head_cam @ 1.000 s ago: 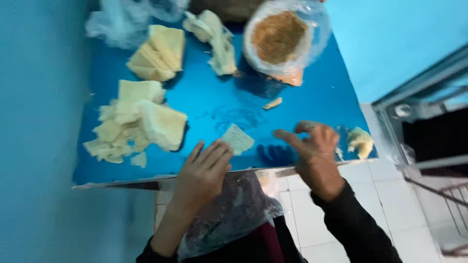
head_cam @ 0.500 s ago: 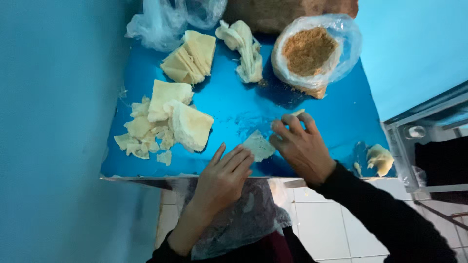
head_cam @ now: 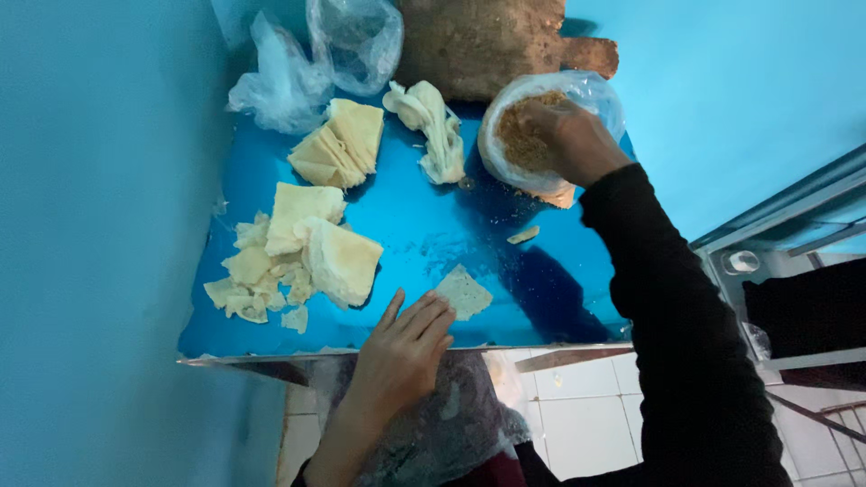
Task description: The person shapes round dough discs on a wooden board, pressing small pieces of dough onto the discs and folding dough over them. They then cut the stacked dough with a knife into pieces and pinch off small dough bits by hand on the table.
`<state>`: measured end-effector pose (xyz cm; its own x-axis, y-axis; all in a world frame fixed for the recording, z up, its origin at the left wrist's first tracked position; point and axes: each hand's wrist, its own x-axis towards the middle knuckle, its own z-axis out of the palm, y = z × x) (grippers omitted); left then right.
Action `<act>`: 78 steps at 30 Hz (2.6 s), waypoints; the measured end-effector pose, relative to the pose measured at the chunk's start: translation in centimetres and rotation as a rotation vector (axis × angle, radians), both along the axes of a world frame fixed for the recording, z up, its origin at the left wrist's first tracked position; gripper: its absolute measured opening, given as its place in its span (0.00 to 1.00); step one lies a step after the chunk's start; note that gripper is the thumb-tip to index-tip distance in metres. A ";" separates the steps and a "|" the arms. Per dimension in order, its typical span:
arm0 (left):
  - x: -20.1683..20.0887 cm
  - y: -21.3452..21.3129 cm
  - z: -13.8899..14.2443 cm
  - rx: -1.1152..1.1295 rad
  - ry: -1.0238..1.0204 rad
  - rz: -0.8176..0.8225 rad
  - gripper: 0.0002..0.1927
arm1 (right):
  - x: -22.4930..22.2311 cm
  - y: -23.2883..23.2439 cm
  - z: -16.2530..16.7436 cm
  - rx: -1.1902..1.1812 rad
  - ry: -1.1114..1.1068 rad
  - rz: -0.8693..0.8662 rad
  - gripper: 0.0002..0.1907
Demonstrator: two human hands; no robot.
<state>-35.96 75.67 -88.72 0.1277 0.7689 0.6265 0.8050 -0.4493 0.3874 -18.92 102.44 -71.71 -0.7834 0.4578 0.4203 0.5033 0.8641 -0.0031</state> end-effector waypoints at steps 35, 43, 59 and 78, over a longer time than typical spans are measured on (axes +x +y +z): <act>1.1 0.6 1.5 -0.053 -0.323 0.264 0.09 | 1.9 -15.9 -11.2 -0.195 0.138 0.305 0.18; 0.9 0.6 1.3 -0.124 -0.273 0.252 0.08 | 2.9 -16.9 -10.9 -0.210 0.098 0.142 0.21; 1.6 0.0 1.7 -0.209 -0.405 0.094 0.13 | 2.3 -17.1 -10.9 -0.208 0.007 -0.110 0.26; 1.4 2.0 0.0 -0.024 -0.122 0.068 0.17 | 2.8 -17.4 -10.4 -0.354 0.040 0.108 0.36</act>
